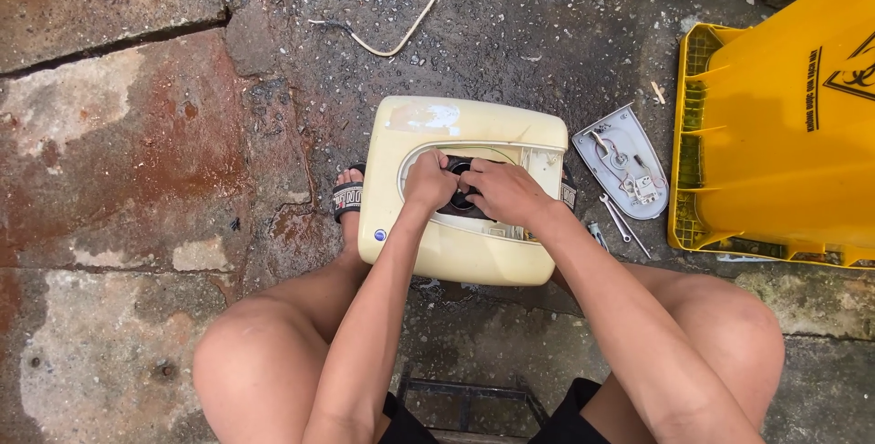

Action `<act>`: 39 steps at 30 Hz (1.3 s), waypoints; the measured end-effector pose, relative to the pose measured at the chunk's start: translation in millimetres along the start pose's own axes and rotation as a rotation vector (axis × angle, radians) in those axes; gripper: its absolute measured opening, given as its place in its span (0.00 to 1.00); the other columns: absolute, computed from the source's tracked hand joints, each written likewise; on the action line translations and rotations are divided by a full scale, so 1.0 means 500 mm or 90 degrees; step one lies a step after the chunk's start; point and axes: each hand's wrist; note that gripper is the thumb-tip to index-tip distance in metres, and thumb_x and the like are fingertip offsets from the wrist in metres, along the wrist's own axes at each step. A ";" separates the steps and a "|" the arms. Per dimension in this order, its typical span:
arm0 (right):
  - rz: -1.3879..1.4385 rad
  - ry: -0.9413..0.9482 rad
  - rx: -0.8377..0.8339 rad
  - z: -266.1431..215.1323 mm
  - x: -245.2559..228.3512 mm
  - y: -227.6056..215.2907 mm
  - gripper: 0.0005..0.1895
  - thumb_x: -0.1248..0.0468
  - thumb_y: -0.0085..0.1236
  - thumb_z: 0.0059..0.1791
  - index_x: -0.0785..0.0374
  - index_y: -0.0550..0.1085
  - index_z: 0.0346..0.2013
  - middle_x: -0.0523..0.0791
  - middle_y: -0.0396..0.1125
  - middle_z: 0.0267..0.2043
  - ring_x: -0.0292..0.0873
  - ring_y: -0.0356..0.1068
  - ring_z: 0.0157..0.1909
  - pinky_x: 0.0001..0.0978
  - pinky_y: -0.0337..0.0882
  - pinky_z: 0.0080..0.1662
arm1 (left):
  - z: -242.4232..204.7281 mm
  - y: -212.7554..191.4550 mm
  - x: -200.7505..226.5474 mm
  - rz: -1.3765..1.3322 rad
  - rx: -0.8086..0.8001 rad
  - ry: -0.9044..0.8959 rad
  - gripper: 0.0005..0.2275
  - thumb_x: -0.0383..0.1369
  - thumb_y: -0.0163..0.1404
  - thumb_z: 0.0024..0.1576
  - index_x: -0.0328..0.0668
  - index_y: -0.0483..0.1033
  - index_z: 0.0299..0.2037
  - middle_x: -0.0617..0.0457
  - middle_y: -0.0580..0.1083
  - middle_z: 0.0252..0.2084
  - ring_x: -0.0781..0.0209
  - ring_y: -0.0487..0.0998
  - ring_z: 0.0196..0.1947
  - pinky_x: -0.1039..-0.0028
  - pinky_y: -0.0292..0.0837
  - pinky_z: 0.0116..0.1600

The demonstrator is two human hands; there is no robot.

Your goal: The person is disassembling a water heater to extract the internal heating assembly using a screwdriver and a wrench.

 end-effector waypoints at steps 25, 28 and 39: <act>0.262 0.293 0.225 -0.024 -0.050 0.116 0.06 0.63 0.62 0.50 0.48 0.78 0.41 0.46 0.66 0.43 0.58 0.77 0.43 0.51 0.79 0.43 | -0.081 0.002 -0.008 -0.138 0.126 0.029 0.05 0.27 0.48 0.59 0.41 0.68 0.43 0.48 0.81 0.39 0.44 0.81 0.50 0.54 0.72 0.56; 0.521 0.380 0.286 -0.023 -0.043 0.145 0.17 0.65 0.68 0.42 0.58 0.73 0.43 0.48 0.73 0.43 0.45 0.77 0.40 0.41 0.75 0.45 | -0.083 0.012 -0.009 -0.124 0.116 0.060 0.05 0.28 0.46 0.61 0.42 0.68 0.45 0.46 0.81 0.40 0.41 0.80 0.51 0.54 0.72 0.57; 0.599 0.398 0.412 -0.023 -0.051 0.168 0.28 0.63 0.69 0.39 0.66 0.75 0.53 0.45 0.75 0.37 0.38 0.77 0.37 0.35 0.76 0.41 | -0.073 0.025 -0.019 0.021 0.112 0.025 0.15 0.46 0.55 0.58 0.42 0.78 0.44 0.49 0.81 0.37 0.43 0.82 0.49 0.52 0.75 0.56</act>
Point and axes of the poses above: each hand's wrist, its own z-axis towards the middle knuckle, its own y-axis out of the palm, x = y × z
